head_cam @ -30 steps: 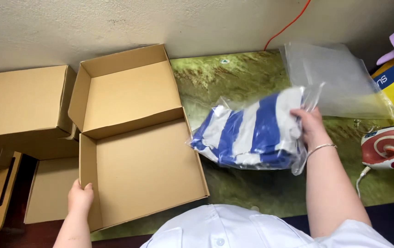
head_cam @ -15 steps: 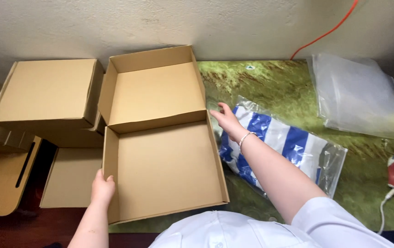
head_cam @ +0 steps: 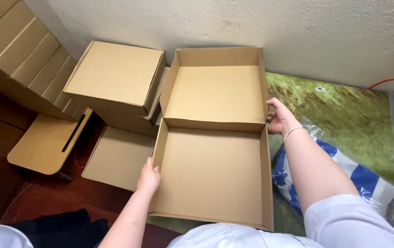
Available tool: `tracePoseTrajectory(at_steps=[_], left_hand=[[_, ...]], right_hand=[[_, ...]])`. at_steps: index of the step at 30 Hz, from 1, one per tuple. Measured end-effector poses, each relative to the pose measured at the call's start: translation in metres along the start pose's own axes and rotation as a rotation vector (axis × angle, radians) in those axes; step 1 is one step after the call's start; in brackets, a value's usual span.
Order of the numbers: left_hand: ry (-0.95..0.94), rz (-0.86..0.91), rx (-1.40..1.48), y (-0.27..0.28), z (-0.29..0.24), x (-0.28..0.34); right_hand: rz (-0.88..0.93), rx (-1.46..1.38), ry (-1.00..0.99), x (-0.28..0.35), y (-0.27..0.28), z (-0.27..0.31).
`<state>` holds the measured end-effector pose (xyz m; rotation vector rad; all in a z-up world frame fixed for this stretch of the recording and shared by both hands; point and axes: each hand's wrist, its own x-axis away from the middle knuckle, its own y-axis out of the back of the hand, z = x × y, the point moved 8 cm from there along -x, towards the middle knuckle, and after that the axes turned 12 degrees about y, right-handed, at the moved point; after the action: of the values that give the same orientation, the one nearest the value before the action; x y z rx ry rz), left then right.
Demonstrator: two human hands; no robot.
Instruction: The person irons a striped t-shirt on a table, then hangs it on a clothing rack. The person then opens a cardboard box, removes a packaged item, and places it on the table.
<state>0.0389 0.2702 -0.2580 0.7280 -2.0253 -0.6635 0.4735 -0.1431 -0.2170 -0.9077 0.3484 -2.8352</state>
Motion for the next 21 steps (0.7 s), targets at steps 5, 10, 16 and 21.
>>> tracePoseTrajectory(at_steps=[5, 10, 16, 21], left_hand=[[-0.002, 0.035, 0.139, -0.007, 0.002, -0.019], [0.027, 0.116, 0.359, -0.012, -0.008, -0.039], [0.082, 0.285, 0.989, 0.011, -0.027, -0.050], [-0.020, 0.524, 1.232, 0.014, -0.040, -0.077]], right_hand=[[0.164, 0.046, 0.250, 0.020, -0.022, 0.020], [0.276, 0.222, 0.480, 0.047, -0.017, 0.021], [0.280, 0.569, 0.603, 0.008, 0.077, -0.002], [0.182, 0.408, 0.355, 0.095, 0.030, 0.005]])
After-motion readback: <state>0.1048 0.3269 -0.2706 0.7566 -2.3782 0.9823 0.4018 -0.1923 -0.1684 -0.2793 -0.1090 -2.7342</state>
